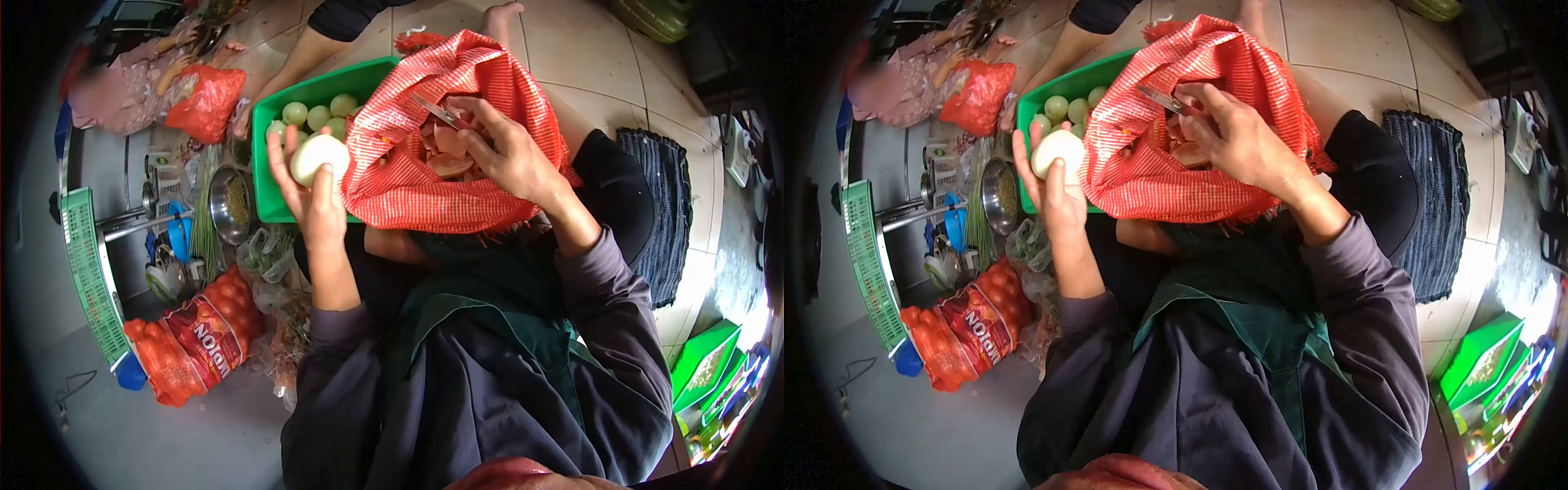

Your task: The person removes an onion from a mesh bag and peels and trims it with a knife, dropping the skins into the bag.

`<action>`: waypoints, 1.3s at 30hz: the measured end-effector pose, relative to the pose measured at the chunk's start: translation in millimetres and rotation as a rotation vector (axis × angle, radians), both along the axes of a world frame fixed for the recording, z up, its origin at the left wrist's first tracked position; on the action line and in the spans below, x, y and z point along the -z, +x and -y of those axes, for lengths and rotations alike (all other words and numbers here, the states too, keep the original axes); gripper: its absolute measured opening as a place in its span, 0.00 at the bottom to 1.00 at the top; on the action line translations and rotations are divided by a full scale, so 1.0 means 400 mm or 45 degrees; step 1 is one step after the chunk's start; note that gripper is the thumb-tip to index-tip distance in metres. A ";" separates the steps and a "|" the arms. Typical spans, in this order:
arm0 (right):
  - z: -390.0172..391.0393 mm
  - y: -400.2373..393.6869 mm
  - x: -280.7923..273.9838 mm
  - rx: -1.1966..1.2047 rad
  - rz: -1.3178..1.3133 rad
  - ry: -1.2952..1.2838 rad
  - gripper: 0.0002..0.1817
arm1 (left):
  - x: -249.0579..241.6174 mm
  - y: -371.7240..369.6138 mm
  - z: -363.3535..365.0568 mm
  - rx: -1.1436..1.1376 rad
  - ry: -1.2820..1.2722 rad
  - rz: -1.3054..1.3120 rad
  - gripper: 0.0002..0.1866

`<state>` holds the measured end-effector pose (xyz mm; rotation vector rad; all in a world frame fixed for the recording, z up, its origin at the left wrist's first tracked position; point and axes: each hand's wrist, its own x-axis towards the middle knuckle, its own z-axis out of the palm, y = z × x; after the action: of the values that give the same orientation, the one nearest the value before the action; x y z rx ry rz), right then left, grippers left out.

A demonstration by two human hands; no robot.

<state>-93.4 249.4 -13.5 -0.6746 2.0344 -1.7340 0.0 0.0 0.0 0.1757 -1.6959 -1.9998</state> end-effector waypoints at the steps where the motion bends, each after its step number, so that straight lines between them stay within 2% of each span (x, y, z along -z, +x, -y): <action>1: -0.006 0.001 -0.002 0.010 -0.079 0.000 0.25 | -0.004 0.003 0.021 -0.164 -0.115 0.108 0.44; 2: -0.009 0.001 -0.003 0.026 -0.160 0.002 0.23 | 0.014 0.006 0.057 -0.343 -0.334 0.276 0.43; 5: 0.020 0.012 -0.010 0.008 -0.312 0.043 0.24 | 0.101 0.012 0.188 -0.572 -0.306 0.407 0.46; 8: 0.021 0.016 0.005 0.050 -0.298 0.028 0.25 | 0.144 0.020 0.245 -0.597 -0.576 0.606 0.44; 11: 0.016 0.018 -0.017 0.031 -0.275 0.155 0.27 | 0.079 0.007 0.171 -0.499 -0.744 0.566 0.37; 13: 0.016 0.021 -0.011 0.061 -0.341 0.183 0.28 | 0.023 -0.014 0.081 -0.523 -0.994 0.314 0.27; 15: 0.015 0.023 -0.009 0.081 -0.387 0.192 0.29 | -0.012 -0.031 0.024 -0.430 -1.473 -0.007 0.21; 17: 0.012 0.026 -0.014 0.088 -0.435 0.201 0.30 | -0.020 -0.046 -0.038 -0.303 -1.534 -0.162 0.18; 18: 0.011 0.027 -0.021 0.082 -0.431 0.220 0.30 | -0.041 -0.049 -0.069 -0.251 -1.749 -0.150 0.18; 23: 0.013 0.029 -0.019 0.082 -0.705 0.195 0.35 | -0.024 -0.084 -0.152 -0.063 -1.729 0.061 0.20; 24: 0.007 0.031 -0.027 0.046 -0.588 0.233 0.37 | -0.021 -0.093 -0.154 -0.076 -1.761 0.105 0.20; 27: -0.002 0.031 -0.055 0.005 -0.621 0.316 0.42 | -0.007 -0.106 -0.147 -0.054 -1.744 0.155 0.19; 31: -0.010 0.035 -0.074 -0.065 -0.640 0.463 0.43 | -0.009 -0.112 -0.128 -0.154 -1.730 0.130 0.13; 34: -0.029 0.036 -0.080 -0.054 -0.778 0.501 0.37 | -0.020 -0.118 -0.097 -0.100 -1.420 0.156 0.11; 35: -0.033 0.033 -0.081 -0.039 -0.848 0.501 0.35 | -0.028 -0.112 -0.096 -0.212 -1.456 0.170 0.08; 36: -0.038 0.031 -0.100 -0.024 -0.696 0.525 0.27 | 0.005 -0.120 -0.070 -0.132 -1.197 0.143 0.07; 37: -0.040 0.026 -0.095 -0.019 -0.663 0.461 0.25 | 0.016 -0.126 -0.056 -0.049 -0.938 0.123 0.06; 38: -0.046 0.020 -0.079 -0.013 -0.629 0.396 0.23 | 0.025 -0.118 -0.049 -0.085 -0.847 0.174 0.05; 39: -0.049 0.011 -0.076 -0.008 -0.603 0.335 0.21 | 0.012 -0.121 -0.040 -0.144 -1.037 0.103 0.05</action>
<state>-88.8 268.9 16.7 -1.0772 2.5070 -1.3535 -48.3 16.2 -4.9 0.0589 -2.3382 -1.1044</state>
